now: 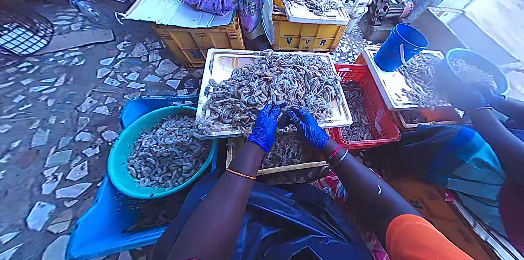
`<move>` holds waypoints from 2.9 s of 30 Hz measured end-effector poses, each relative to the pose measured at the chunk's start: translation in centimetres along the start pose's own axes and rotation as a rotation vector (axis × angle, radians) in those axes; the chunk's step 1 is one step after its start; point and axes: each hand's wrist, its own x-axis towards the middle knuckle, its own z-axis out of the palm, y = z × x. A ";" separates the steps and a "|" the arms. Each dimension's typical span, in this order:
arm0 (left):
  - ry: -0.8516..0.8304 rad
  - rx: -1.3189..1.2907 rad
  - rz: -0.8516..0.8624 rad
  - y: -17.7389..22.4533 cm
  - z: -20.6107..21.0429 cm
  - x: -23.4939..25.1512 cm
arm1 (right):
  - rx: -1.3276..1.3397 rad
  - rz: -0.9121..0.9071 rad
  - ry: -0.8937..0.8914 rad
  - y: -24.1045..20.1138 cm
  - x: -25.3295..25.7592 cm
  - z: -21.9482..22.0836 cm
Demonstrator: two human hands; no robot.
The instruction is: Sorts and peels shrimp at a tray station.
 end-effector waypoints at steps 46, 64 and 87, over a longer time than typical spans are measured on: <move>0.646 -0.817 0.019 2.0 -9.7 4.5 | -1.000 0.569 -0.239 1.7 19.9 4.5; -0.074 0.457 0.344 -1.9 1.5 2.3 | -0.579 0.282 0.050 -2.3 2.6 -2.3; -0.246 0.329 0.322 -4.1 -1.0 5.1 | -0.334 0.020 0.030 3.3 2.6 -5.0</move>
